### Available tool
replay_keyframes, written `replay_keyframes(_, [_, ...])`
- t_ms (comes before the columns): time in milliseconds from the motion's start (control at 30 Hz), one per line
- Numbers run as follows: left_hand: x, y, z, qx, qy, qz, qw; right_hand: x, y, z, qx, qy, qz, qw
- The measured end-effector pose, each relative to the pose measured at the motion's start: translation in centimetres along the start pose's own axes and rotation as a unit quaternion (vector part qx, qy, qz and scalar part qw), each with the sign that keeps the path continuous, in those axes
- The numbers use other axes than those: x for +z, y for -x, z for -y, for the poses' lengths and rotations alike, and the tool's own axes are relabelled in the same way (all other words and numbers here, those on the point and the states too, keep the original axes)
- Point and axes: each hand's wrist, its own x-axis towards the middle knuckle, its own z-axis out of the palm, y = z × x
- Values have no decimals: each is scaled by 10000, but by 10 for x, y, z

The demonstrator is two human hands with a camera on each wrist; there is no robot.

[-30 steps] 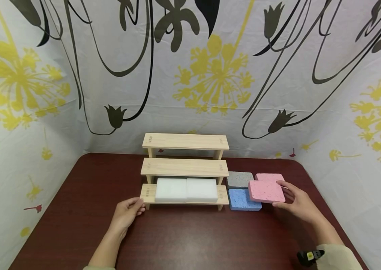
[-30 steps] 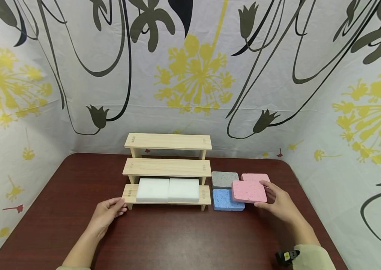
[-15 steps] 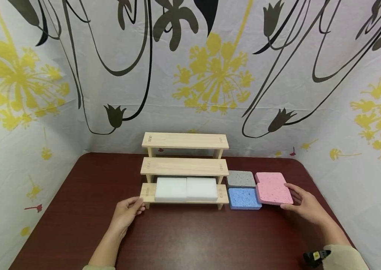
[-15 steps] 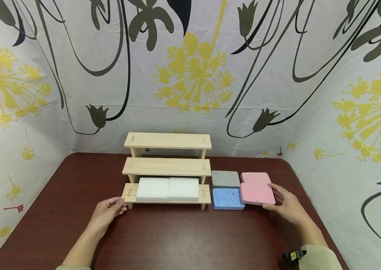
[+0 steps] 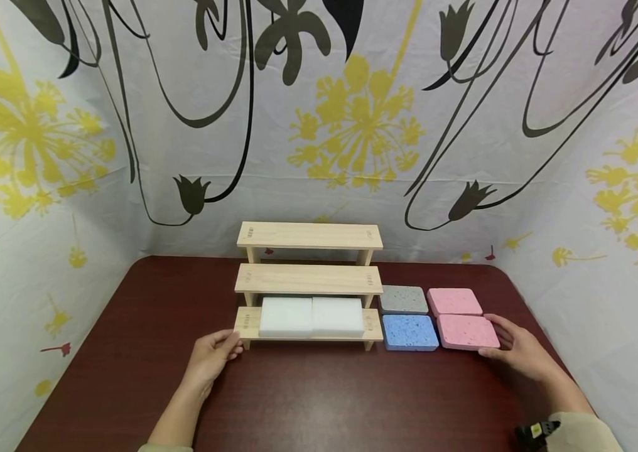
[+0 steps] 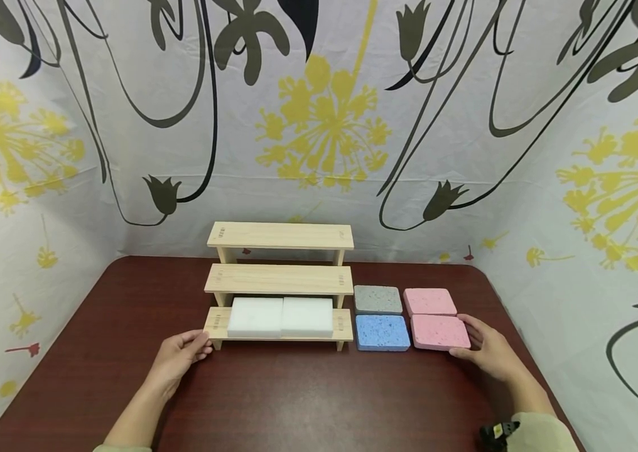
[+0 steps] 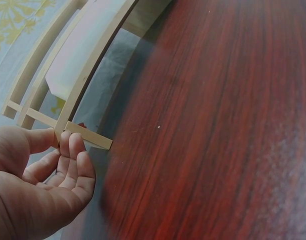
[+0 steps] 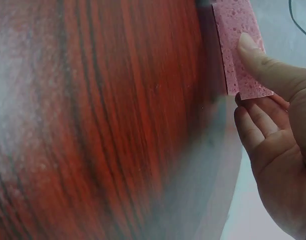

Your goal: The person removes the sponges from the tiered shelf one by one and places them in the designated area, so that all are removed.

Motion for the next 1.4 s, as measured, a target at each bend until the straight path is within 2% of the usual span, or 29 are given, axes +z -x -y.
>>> replay_keyframes(233, [1,1,-1,-15,-13,-22,10000,1,-1,-5,-81,-121,181,9997])
replay_keyframes(500, [1,0,-1,-17,-14,-2,10000,-1,0,-6,-291,-199,122,9993])
replay_keyframes(567, [1,0,-1,-23,-21,-7,10000,-3,-1,-3,-279,4,2,9996])
replay_keyframes(767, [0,0,0,-33,-30,-13,10000,-4,-7,20,-15,692,-461,9965])
replay_keyframes(933, [0,0,-1,-23,-46,-18,10000,0,-12,47,182,642,-806,9945])
replay_keyframes(1100, [0,0,-1,-19,-32,-17,10000,9,-16,71,318,493,-954,9937])
replay_keyframes(1400, [0,0,-1,-24,15,-11,10000,33,-21,97,-14,-9,-1238,9923])
